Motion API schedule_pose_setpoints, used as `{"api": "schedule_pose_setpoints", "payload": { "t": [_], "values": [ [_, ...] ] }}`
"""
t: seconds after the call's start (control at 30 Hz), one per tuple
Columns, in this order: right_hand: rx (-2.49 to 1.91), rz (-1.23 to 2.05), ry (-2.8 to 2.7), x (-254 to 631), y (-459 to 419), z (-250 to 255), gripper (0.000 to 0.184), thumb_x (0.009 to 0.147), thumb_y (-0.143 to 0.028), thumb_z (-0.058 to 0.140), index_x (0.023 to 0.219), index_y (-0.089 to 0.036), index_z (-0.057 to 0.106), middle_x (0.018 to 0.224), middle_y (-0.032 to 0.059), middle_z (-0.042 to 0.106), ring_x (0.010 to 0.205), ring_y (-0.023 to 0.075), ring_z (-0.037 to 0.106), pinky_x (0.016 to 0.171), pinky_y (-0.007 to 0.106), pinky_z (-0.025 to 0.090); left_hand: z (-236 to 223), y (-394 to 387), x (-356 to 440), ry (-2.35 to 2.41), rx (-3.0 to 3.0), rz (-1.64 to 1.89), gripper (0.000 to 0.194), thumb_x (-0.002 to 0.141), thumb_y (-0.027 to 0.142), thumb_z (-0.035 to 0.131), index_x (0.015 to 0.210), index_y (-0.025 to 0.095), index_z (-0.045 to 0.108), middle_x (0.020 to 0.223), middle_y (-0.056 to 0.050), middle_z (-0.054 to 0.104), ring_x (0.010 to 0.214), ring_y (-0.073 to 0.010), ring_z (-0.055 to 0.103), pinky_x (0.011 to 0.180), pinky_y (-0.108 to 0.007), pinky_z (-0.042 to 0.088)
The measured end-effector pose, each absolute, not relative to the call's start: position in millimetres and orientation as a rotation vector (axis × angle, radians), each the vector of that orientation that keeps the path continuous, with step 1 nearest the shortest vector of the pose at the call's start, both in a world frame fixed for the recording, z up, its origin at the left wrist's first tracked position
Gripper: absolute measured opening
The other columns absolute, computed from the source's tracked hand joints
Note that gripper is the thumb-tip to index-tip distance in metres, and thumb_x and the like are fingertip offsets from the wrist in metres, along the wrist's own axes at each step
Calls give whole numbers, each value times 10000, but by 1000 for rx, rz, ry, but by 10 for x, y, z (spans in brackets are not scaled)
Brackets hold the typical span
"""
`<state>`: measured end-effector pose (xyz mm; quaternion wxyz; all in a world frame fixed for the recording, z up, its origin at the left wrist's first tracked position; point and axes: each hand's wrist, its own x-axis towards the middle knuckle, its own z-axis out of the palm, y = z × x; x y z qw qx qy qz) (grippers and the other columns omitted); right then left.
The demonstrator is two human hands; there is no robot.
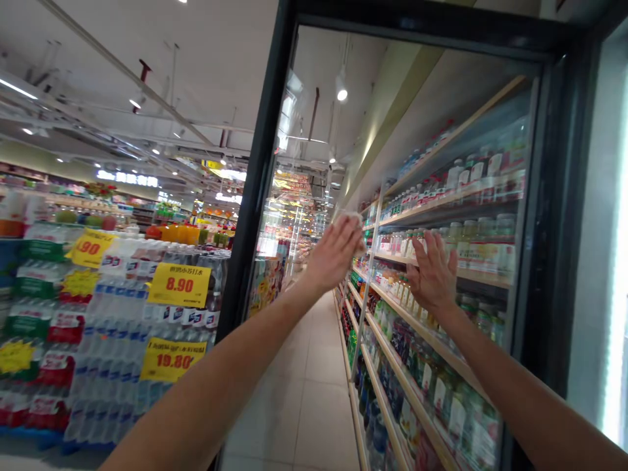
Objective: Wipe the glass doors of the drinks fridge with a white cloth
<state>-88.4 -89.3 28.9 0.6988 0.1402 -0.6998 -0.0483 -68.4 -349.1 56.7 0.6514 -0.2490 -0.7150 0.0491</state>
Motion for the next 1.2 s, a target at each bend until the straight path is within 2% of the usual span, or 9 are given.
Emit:
{"api": "schedule_pose_setpoints", "payload": {
  "t": [0.07, 0.23, 0.4, 0.5, 0.6, 0.73, 0.9, 1.03, 1.2],
  "values": [
    [330, -114, -1572, -894, -896, 286, 564, 872, -373, 343, 1406, -225, 238, 1475, 93, 255, 1361, 250, 203, 1074, 511, 165, 493, -3534, -697, -1649, -673, 220, 496, 873, 178, 329, 1367, 165, 294, 1469, -59, 258, 1377, -186, 103, 1128, -406, 178],
    [319, -98, -1581, -932, -903, 281, 561, 868, -350, 359, 1403, -232, 241, 1481, 80, 245, 1365, 240, 195, 1079, 507, 160, 473, -3775, -739, -1579, -256, -148, 494, 881, 196, 298, 1374, 165, 281, 1473, -88, 238, 1378, -207, 113, 1113, -457, 200],
    [319, -94, -1585, -940, -916, 281, 546, 871, -338, 362, 1396, -231, 260, 1475, 81, 259, 1364, 233, 201, 1081, 503, 159, 268, -3668, -734, -1652, -641, 174, 496, 884, 389, 374, 1351, 226, 334, 1472, -61, 251, 1373, -231, 134, 1104, -440, 208],
    [314, -96, -1592, -930, -928, 282, 537, 875, -337, 361, 1392, -226, 270, 1472, 84, 269, 1364, 232, 203, 1081, 503, 162, 367, -3773, -756, -1612, -484, 52, 462, 895, 356, 351, 1340, 234, 351, 1468, -66, 259, 1367, -219, 175, 1103, -456, 193],
    [305, -95, -1596, -924, -935, 281, 533, 875, -335, 359, 1390, -226, 274, 1474, 85, 263, 1367, 234, 195, 1081, 506, 160, 513, -3872, -797, -1535, -216, -185, 443, 890, 321, 351, 1313, 200, 395, 1480, -92, 218, 1377, -237, 124, 1095, -469, 200],
    [311, -94, -1591, -924, -923, 282, 526, 878, -340, 347, 1387, -228, 281, 1474, 83, 262, 1368, 233, 192, 1081, 499, 162, 443, -3637, -797, -1619, -536, 23, 455, 863, 441, 407, 1275, 249, 440, 1489, -45, 201, 1381, -246, 61, 1100, -451, 199],
    [312, -97, -1588, -922, -904, 281, 511, 878, -340, 346, 1374, -222, 311, 1467, 82, 280, 1364, 225, 207, 1087, 484, 158, 619, -3668, -764, -1618, -437, -54, 360, 891, 265, 364, 1228, 269, 489, 1471, -27, 259, 1369, -226, 169, 1106, -475, 172],
    [313, -85, -1572, -925, -904, 281, 510, 879, -338, 344, 1373, -215, 314, 1464, 82, 287, 1362, 226, 211, 1087, 487, 157, 765, -3798, -778, -1542, -210, -253, 412, 857, 159, 370, 1252, 219, 469, 1482, -47, 223, 1379, -247, 107, 1096, -483, 202],
    [333, -68, -1555, -928, -904, 283, 507, 879, -323, 345, 1378, -240, 306, 1458, 74, 303, 1354, 229, 235, 1084, 490, 169, 518, -3839, -782, -1606, -579, 49, 467, 857, 153, 384, 1313, 252, 382, 1448, -17, 313, 1363, -189, 193, 1103, -409, 242]
  ]
}}
